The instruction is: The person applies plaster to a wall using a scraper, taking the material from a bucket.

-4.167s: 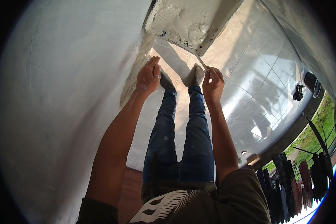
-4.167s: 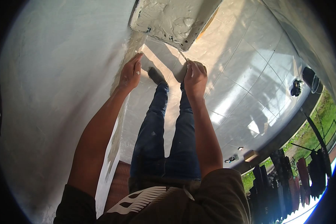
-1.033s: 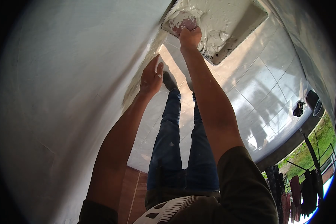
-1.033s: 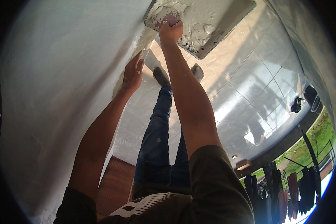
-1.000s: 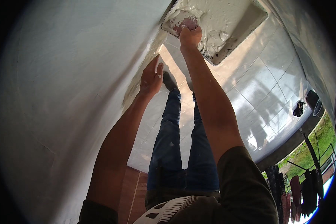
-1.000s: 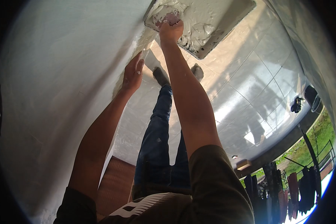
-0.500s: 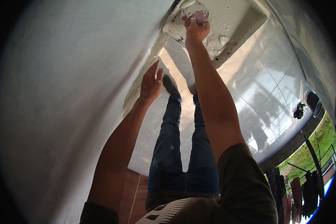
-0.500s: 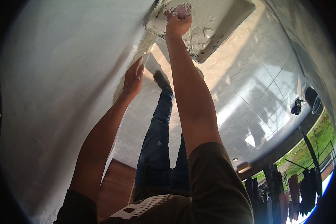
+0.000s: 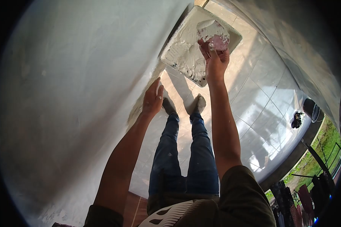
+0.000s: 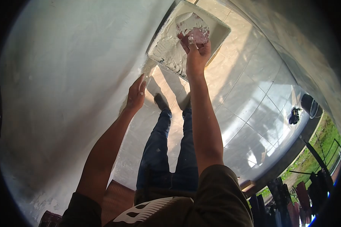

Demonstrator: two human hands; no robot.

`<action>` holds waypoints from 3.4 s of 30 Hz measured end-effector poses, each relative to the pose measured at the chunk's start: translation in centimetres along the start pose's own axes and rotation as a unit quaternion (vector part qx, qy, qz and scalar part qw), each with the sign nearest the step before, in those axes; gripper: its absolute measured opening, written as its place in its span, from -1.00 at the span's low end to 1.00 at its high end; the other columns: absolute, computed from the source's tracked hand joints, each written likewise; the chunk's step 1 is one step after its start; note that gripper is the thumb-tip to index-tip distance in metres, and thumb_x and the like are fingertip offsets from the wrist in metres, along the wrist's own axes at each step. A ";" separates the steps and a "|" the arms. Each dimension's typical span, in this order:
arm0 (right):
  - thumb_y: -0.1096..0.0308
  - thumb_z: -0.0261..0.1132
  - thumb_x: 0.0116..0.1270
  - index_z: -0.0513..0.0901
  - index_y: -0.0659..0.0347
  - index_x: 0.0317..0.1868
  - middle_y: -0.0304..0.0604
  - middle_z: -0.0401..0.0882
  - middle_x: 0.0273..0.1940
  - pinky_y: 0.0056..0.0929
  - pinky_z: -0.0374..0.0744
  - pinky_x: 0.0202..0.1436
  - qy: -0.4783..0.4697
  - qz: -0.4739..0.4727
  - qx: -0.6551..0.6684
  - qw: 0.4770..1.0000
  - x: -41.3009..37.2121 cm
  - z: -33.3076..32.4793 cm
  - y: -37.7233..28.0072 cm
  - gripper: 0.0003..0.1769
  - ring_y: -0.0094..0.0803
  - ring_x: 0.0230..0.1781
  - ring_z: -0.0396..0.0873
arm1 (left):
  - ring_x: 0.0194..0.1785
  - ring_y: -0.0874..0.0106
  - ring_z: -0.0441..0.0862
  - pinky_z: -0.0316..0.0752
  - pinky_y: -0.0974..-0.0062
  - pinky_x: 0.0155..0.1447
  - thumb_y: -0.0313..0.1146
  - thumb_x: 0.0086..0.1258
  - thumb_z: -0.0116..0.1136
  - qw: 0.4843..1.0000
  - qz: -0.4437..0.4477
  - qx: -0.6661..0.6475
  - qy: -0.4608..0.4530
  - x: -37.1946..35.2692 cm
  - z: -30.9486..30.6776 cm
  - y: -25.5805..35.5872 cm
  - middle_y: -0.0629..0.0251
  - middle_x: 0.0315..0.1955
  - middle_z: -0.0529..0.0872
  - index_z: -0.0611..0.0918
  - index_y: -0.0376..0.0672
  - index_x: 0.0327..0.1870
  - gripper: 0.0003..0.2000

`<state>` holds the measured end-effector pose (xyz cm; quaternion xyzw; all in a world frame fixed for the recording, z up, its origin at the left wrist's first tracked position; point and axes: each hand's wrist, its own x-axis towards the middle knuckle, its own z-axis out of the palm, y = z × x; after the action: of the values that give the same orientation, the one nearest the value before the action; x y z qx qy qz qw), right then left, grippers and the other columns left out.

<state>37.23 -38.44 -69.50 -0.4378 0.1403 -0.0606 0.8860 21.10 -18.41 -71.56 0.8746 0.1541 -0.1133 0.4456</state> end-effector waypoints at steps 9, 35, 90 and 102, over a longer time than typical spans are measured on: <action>0.62 0.16 0.40 0.49 0.20 0.10 -0.12 0.67 -0.03 -0.13 0.71 0.18 -0.135 0.023 0.176 0.975 -5.7 4.7 -15.2 -0.70 -0.28 -0.03 0.71 | 0.46 0.06 0.38 0.21 0.27 0.53 -0.20 0.57 -0.07 0.997 0.047 -0.026 0.054 -3.6 -2.4 8.0 -0.13 0.35 0.47 0.41 -0.35 0.40 -0.49; 0.56 0.18 0.43 0.49 0.20 0.18 -0.16 0.65 0.02 -0.28 0.78 -0.01 -0.378 0.037 0.204 0.902 -34.9 21.7 -30.4 -0.67 -0.36 -0.08 0.72 | 0.46 -0.02 0.35 0.26 0.21 0.52 -0.38 0.52 -0.04 0.862 0.403 0.034 0.304 -31.7 -28.6 25.8 -0.18 0.39 0.40 0.33 -0.38 0.43 -0.50; 0.73 0.42 0.01 0.63 0.39 0.14 -0.07 0.61 -0.23 -0.33 0.53 -0.29 -0.219 -0.632 -0.226 0.708 -38.5 35.1 -19.0 -0.42 -0.20 -0.34 0.46 | 0.31 0.03 0.56 0.49 0.18 0.35 -0.46 0.35 -0.05 0.565 0.608 0.431 0.356 -43.7 -49.4 36.7 -0.06 0.21 0.63 0.54 -0.34 0.28 -0.54; 0.68 0.33 0.15 0.68 0.31 0.16 -0.16 0.45 -0.41 -0.52 0.51 -0.32 -0.212 -0.529 -0.168 0.805 -40.9 35.3 -24.7 -0.50 -0.46 -0.45 0.42 | 0.35 -0.01 0.51 0.42 0.16 0.41 -0.45 0.43 -0.13 0.574 0.572 0.479 0.337 -43.0 -49.9 38.7 -0.13 0.28 0.56 0.49 -0.31 0.35 -0.53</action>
<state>9.27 -17.32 -21.54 -0.5885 -0.2961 -0.4006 0.6368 -1.38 -6.51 0.53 0.8416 -0.3161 0.4113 -0.1505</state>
